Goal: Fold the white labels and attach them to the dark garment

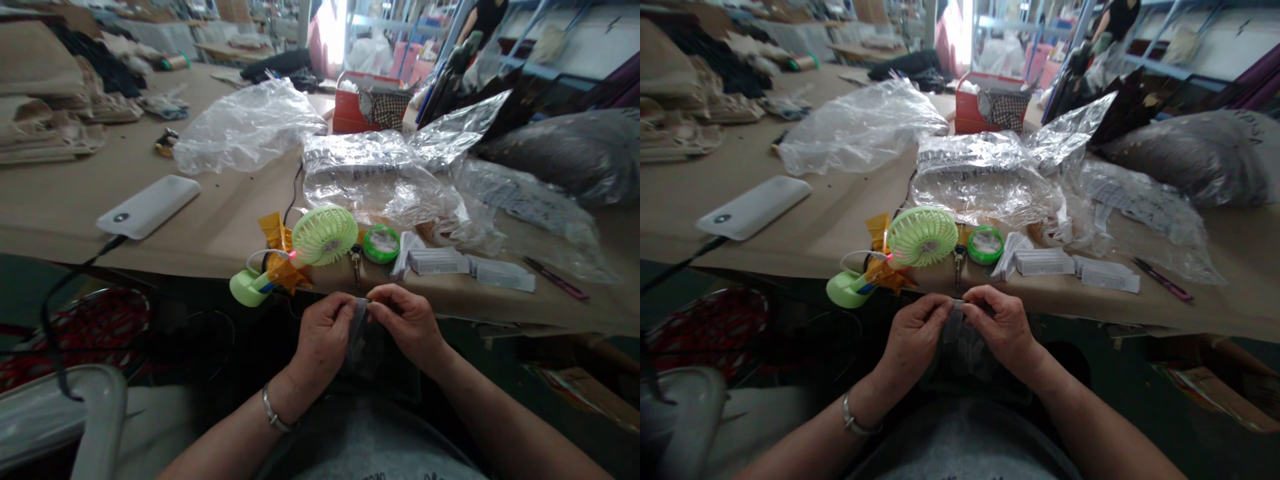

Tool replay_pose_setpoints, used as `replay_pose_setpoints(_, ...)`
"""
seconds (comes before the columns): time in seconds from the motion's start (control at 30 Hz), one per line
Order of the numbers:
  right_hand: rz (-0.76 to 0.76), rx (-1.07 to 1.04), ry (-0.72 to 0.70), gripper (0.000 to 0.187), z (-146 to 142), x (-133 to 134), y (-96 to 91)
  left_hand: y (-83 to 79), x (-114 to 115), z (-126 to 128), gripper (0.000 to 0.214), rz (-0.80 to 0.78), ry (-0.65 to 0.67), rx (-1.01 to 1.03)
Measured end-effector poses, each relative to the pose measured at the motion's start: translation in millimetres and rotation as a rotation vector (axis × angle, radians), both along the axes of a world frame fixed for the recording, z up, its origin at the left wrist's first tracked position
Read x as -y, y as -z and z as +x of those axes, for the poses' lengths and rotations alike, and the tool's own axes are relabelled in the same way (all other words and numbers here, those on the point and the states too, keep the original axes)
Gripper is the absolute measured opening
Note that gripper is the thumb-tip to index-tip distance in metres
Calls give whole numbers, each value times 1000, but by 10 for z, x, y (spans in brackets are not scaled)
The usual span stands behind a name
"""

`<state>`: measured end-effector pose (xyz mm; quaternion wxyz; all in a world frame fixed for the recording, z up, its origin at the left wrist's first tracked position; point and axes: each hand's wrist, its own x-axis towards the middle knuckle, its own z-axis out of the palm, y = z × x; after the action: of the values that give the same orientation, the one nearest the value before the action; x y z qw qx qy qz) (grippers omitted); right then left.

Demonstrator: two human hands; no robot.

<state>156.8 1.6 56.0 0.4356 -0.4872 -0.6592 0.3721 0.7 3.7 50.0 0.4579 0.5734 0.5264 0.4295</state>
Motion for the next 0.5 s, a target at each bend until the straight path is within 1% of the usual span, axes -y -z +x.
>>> replay_pose_setpoints(0.03,56,44,13,7,32,2,-51,15,9,-2,17,-12,-12,-7)
replay_pose_setpoints(0.1,235,181,53,6,110,-56,-156,63,17,0,18,-45,-31,-17)
replay_pose_setpoints(0.17,436,357,103,9,191,-193,-238,131,12,9,18,-82,-50,0)
replay_pose_setpoints(0.2,512,455,130,10,225,-280,-263,167,8,13,17,-100,-55,15)
replay_pose_setpoints(0.27,583,660,173,19,276,-460,-282,235,0,18,17,-135,-55,42)
replay_pose_setpoints(0.33,571,812,181,24,311,-600,-272,284,1,13,21,-169,-62,45)
replay_pose_setpoints(0.4,555,828,173,22,352,-666,-257,310,15,3,20,-200,-72,25)
replay_pose_setpoints(0.43,562,778,180,21,383,-669,-251,318,25,-2,18,-211,-74,10)
replay_pose_setpoints(0.5,595,604,238,18,469,-625,-236,326,48,-4,15,-227,-61,-19)
